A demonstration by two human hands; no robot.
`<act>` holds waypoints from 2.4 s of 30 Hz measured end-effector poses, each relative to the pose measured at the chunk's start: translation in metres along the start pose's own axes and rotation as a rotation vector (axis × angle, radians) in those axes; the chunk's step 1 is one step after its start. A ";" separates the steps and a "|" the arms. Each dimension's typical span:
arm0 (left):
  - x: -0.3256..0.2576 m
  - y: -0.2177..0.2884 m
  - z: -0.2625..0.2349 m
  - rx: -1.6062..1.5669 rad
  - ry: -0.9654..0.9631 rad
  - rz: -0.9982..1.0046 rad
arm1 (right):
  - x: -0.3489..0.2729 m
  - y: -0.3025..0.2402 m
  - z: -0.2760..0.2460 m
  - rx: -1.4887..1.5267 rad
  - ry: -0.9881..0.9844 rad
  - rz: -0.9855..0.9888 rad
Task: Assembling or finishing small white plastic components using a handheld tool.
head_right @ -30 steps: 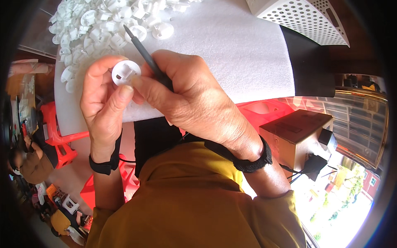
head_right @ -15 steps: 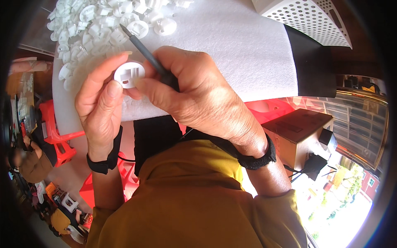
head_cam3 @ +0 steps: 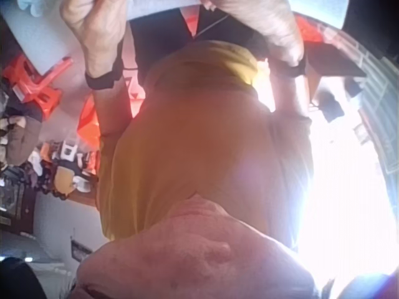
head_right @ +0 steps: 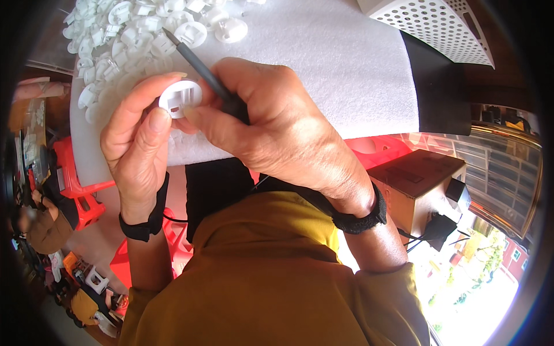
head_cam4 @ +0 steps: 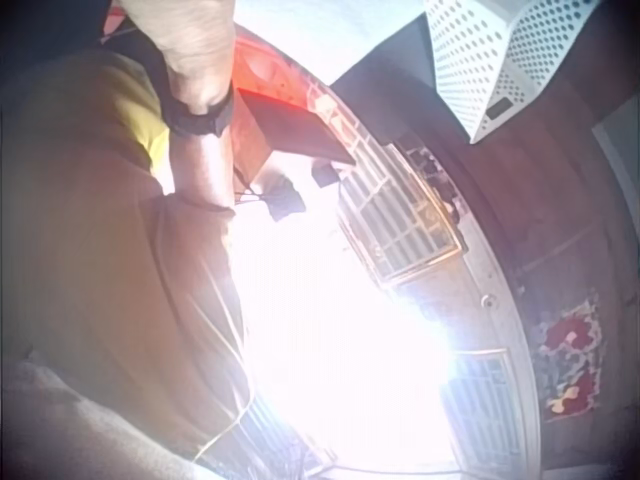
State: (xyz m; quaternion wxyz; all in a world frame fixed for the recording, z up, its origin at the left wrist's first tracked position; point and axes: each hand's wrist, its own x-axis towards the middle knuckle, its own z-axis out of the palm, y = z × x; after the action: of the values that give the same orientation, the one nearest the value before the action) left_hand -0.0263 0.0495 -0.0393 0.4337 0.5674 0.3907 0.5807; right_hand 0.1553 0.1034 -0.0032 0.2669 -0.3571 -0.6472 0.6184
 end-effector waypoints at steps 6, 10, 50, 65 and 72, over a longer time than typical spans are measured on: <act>0.000 0.000 0.001 0.000 0.017 -0.015 | 0.000 0.004 0.002 0.016 0.012 -0.045; 0.000 0.002 0.002 -0.001 0.016 -0.054 | -0.001 0.004 0.002 0.026 0.016 -0.052; 0.001 0.012 0.022 0.293 0.075 -0.086 | -0.005 0.026 0.012 -0.339 0.253 -0.422; -0.001 0.010 0.021 0.172 0.086 -0.174 | -0.007 0.025 0.012 -0.418 0.267 -0.433; 0.002 0.016 0.019 0.196 0.027 -0.241 | -0.005 0.025 0.014 -0.412 0.271 -0.408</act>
State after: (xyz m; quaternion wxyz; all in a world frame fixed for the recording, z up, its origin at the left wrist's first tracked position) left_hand -0.0087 0.0452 -0.0227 0.4376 0.5482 0.5166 0.4910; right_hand 0.1510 0.0901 -0.0290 0.3912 -0.3458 -0.7755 0.3549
